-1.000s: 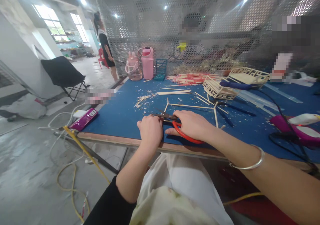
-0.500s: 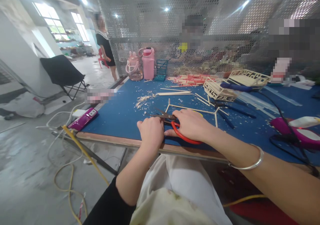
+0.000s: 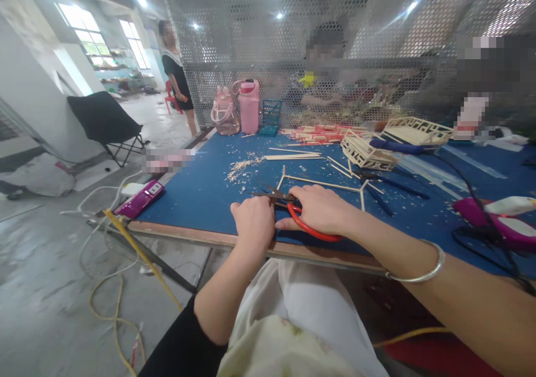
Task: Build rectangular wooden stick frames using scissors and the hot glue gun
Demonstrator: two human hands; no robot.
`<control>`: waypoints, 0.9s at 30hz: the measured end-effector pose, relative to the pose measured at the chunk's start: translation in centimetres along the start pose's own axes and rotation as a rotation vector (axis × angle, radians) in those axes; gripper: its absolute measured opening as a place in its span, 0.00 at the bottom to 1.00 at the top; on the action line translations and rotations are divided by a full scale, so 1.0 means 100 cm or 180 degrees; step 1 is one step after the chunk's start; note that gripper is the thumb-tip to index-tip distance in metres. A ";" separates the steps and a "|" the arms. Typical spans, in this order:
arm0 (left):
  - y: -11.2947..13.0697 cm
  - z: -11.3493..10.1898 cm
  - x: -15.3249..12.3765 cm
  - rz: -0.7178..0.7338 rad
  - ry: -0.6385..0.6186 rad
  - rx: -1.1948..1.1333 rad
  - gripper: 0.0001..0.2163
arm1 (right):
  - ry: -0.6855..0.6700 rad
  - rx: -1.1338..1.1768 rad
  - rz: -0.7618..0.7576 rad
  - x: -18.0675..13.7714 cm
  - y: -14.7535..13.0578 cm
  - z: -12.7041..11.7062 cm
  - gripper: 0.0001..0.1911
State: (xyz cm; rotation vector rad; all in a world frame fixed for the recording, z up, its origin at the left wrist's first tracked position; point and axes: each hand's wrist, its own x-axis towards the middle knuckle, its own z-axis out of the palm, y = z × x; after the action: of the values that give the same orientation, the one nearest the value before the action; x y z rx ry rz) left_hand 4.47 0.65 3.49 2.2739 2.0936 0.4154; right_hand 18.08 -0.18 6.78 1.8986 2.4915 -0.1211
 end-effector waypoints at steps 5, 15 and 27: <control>0.001 -0.002 0.000 -0.0010 -0.0026 -0.0015 0.17 | 0.0029 0.0069 -0.0016 0.000 0.001 0.001 0.36; 0.001 -0.001 0.000 -0.0019 -0.0041 0.0015 0.18 | -0.0019 0.0073 0.0059 0.000 -0.003 -0.001 0.36; -0.001 -0.001 0.001 0.0066 -0.0075 -0.0001 0.18 | -0.0029 -0.0019 -0.0005 0.000 -0.005 -0.004 0.38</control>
State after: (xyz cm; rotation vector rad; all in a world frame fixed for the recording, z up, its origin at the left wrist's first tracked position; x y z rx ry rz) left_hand 4.36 0.75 3.61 2.2904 2.0609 0.3875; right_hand 17.61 -0.26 7.16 1.8894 2.4846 -0.1218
